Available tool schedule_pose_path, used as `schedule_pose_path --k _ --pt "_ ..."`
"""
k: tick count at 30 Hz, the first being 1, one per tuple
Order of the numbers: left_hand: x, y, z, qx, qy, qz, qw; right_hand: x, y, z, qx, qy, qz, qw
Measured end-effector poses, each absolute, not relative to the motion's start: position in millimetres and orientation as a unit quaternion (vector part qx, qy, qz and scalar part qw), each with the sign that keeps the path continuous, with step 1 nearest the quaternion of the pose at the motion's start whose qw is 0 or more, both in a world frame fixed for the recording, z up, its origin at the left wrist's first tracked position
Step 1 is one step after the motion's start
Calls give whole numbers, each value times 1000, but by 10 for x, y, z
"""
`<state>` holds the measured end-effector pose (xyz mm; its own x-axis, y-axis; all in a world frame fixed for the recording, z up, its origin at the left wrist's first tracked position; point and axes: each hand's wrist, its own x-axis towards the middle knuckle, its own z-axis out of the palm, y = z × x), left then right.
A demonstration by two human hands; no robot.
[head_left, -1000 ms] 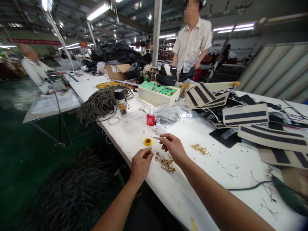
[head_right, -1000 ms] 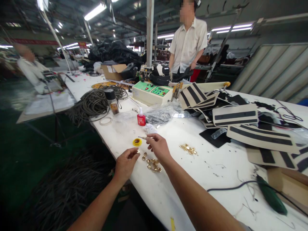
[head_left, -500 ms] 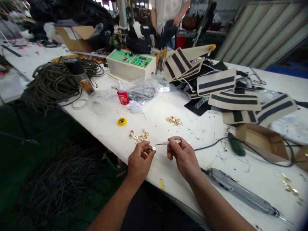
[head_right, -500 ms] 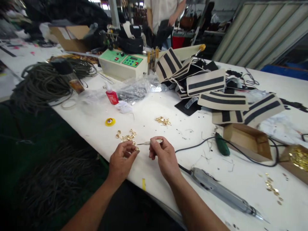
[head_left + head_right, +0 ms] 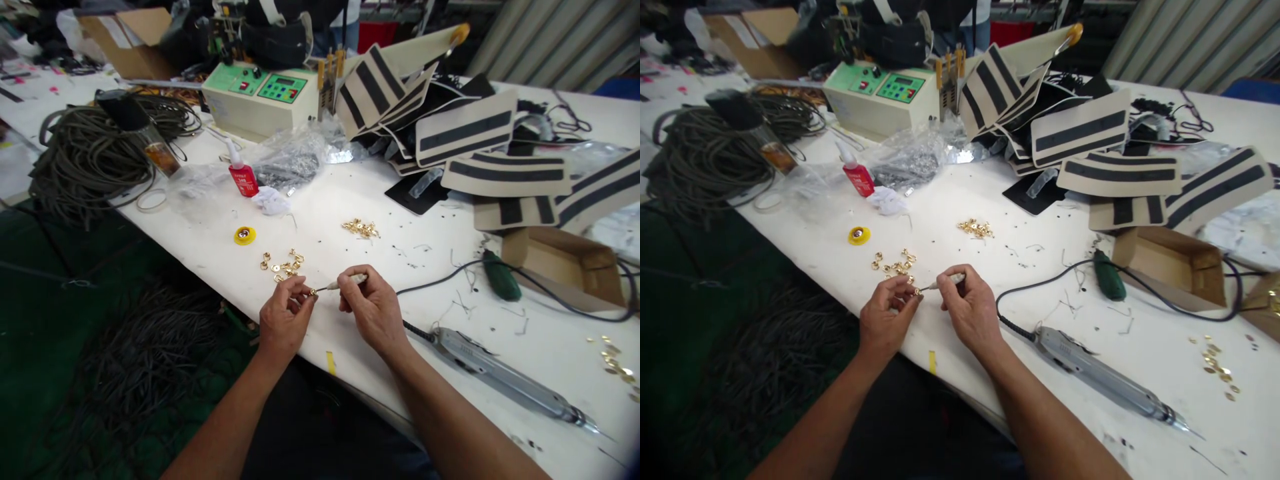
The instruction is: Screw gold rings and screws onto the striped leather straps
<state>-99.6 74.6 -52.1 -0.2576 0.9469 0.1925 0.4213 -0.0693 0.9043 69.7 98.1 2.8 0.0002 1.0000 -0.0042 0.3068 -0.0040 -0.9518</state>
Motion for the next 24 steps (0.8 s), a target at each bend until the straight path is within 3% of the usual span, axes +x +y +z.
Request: schedule_pose_path --k 16,24 --pt "-997 732 -536 596 608 479 214 659 985 -21 -599 -617 338 384" --pt "-1006 690 -511 612 601 478 186 757 1007 27 -530 -573 475 406"
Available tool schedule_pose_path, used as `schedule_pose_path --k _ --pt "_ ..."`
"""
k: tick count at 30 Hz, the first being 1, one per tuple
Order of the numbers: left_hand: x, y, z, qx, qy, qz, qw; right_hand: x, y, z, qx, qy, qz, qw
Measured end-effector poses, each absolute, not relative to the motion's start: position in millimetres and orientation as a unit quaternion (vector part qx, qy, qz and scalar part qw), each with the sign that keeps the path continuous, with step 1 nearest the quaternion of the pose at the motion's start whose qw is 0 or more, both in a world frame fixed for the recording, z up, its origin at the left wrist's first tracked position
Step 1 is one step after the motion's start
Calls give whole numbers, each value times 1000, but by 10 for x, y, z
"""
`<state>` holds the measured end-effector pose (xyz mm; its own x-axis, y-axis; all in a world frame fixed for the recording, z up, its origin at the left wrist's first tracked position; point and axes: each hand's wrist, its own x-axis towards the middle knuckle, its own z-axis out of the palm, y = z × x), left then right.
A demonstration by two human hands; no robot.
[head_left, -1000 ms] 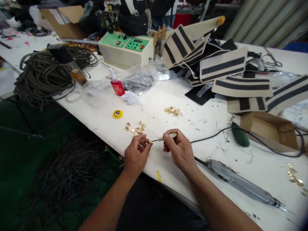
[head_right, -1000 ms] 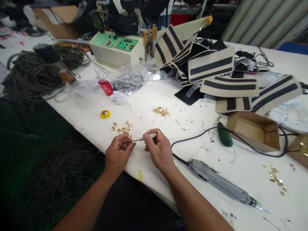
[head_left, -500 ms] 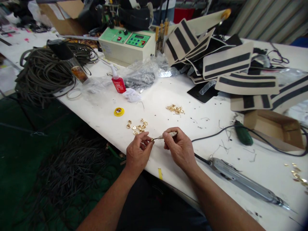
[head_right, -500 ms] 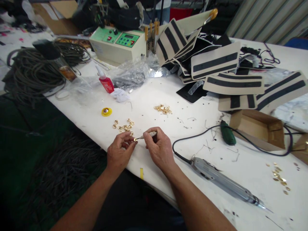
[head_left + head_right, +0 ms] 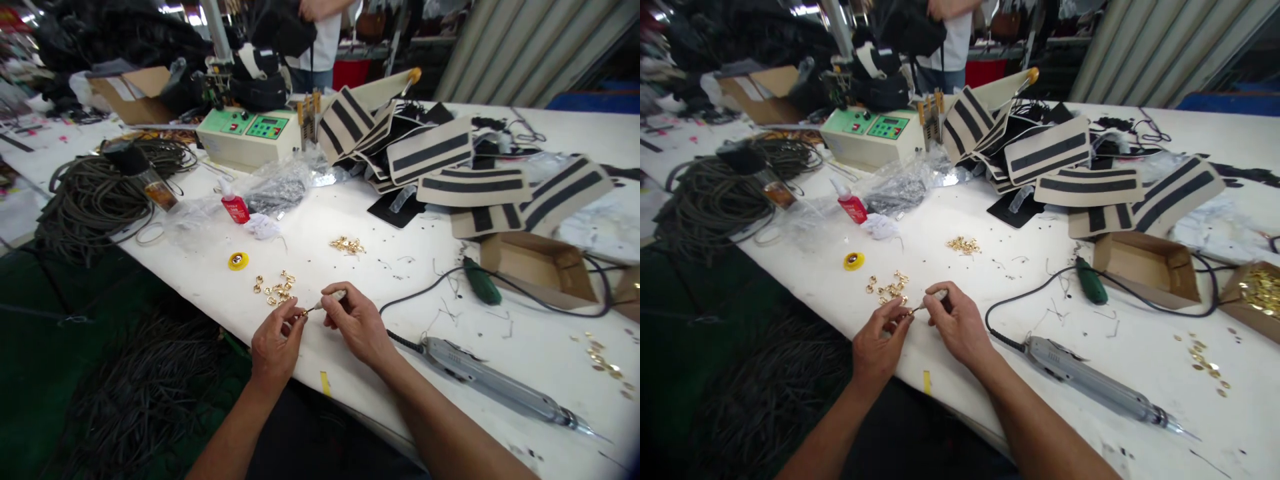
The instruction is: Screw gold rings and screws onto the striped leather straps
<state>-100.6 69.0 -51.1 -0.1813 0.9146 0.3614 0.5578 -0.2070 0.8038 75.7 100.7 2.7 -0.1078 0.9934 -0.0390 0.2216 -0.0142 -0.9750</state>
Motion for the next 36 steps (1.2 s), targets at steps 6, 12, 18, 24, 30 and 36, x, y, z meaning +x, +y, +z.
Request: schedule_pose_path --k 6,12,18,24,30,36 --pt "-1142 728 -441 659 600 434 133 854 1027 66 -489 -470 545 494" --pt "-1264 1010 -320 790 507 343 49 911 1094 62 -499 -391 553 540" --pt "-1145 1503 12 839 477 258 -35 1035 1152 127 -487 -320 554 595" --pt "-556 2326 87 836 526 151 39 1153 1209 159 -468 -252 562 634" --pt "-274 2790 -88 834 529 128 87 1236 1249 146 -463 -236 560 646" --pt "-352 2712 -52 797 548 200 156 1226 1262 154 -453 -232 566 649"
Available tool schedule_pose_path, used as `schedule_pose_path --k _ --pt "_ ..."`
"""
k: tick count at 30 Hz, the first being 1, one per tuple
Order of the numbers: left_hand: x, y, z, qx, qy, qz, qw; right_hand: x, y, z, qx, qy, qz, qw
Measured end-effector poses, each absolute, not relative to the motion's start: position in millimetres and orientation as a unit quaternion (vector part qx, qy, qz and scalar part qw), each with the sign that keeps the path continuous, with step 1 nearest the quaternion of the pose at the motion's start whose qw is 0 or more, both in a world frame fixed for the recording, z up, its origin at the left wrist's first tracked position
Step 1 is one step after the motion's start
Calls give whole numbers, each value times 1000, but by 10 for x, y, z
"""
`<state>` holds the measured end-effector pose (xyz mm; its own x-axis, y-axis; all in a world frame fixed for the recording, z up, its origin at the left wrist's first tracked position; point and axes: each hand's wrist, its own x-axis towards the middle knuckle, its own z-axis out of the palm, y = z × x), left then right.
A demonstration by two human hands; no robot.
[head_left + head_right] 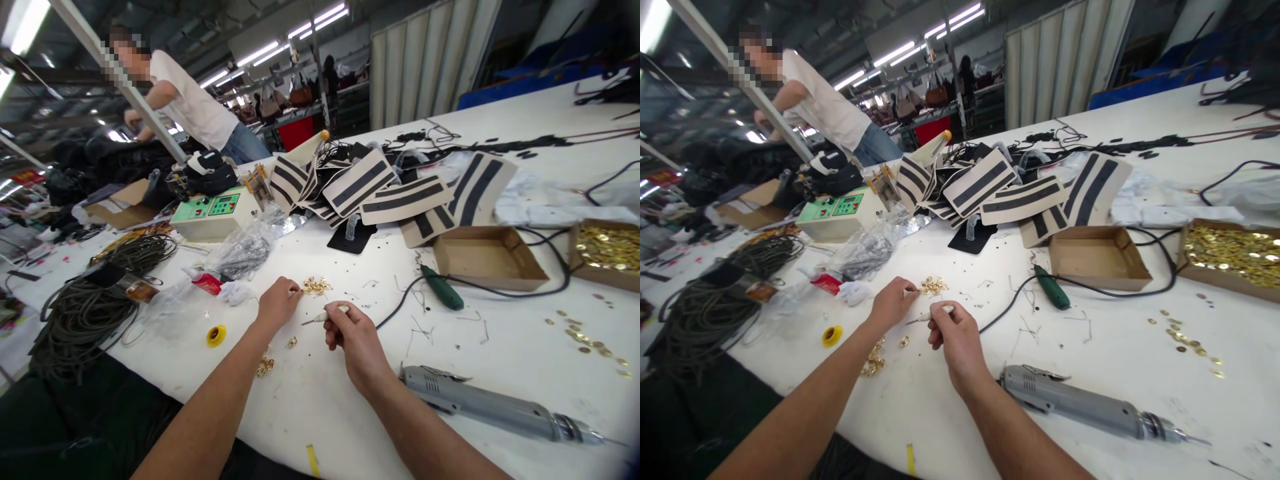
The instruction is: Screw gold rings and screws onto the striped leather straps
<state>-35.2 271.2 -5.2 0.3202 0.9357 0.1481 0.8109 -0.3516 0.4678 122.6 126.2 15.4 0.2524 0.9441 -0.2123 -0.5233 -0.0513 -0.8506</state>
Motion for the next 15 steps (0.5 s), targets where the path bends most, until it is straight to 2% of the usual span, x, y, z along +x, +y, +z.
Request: schedule_pose_path --k 6,9,12,15 --pt "-603 2011 -7 692 598 312 256 1220 1237 190 -445 -239 556 661" --pt "-704 1494 -17 597 597 405 353 1188 1170 216 -446 -282 543 654" --pt "-731 1092 -71 485 565 493 449 1113 1076 250 -465 -361 521 618" --pt "-720 889 -150 438 552 523 481 1025 993 275 -504 -438 483 567"
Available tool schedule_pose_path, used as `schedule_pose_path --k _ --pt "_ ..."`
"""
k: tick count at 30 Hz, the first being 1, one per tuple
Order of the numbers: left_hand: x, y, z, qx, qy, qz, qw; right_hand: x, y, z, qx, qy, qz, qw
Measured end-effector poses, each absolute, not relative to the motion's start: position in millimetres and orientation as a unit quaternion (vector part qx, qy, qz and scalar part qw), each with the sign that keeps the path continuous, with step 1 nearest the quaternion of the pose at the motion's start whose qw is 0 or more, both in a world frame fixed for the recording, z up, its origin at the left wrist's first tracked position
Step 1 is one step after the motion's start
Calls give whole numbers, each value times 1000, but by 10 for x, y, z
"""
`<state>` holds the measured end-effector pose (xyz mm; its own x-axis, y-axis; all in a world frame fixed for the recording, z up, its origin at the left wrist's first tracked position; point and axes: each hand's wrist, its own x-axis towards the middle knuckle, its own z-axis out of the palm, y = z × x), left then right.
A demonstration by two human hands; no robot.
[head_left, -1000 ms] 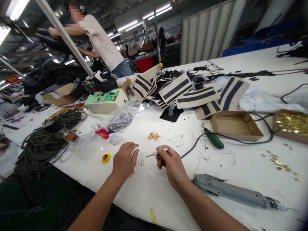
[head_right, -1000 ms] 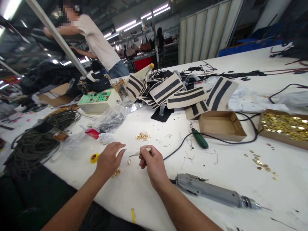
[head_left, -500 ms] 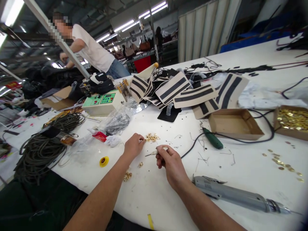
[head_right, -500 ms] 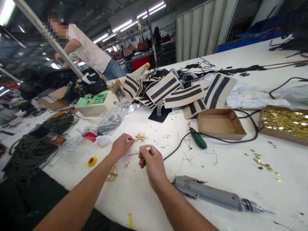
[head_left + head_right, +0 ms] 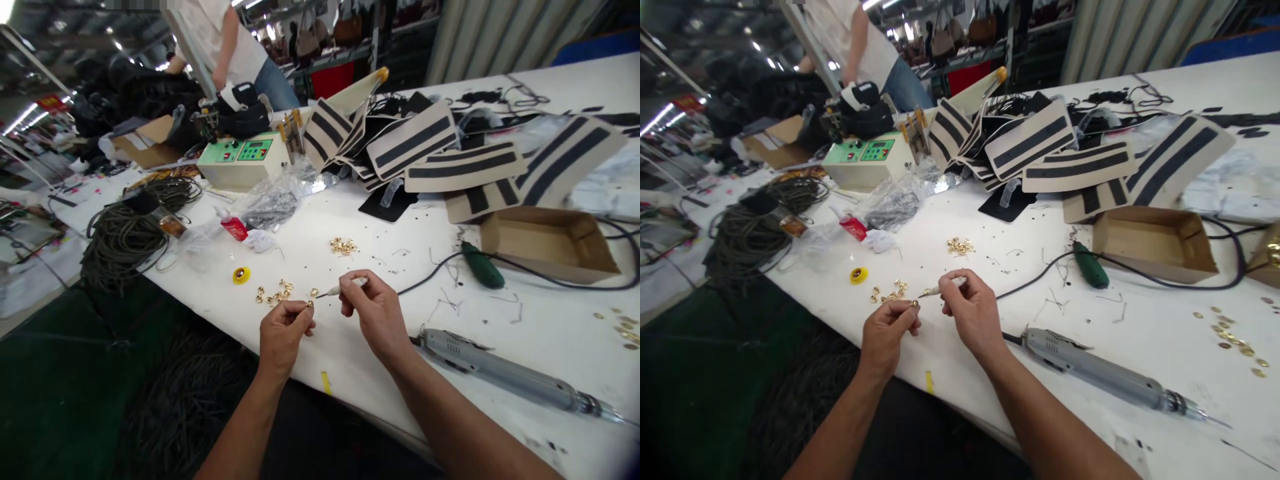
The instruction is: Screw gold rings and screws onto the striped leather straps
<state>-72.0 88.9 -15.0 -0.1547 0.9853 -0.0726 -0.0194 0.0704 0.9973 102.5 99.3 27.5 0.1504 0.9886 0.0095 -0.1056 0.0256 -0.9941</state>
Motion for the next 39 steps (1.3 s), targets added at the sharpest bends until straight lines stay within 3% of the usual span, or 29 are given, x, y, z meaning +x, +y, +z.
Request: schedule_pose_path --k 8,28,34,39 --pt "-686 831 -172 410 541 543 495 928 943 244 -560 -511 394 520" --pt "-690 844 -173 436 558 523 474 911 944 255 -569 -517 380 515" --pt "-767 831 -168 540 574 487 377 943 978 203 -581 -523 375 499" --pt "-914 897 -48 639 581 425 271 975 971 222 -502 -542 461 492"
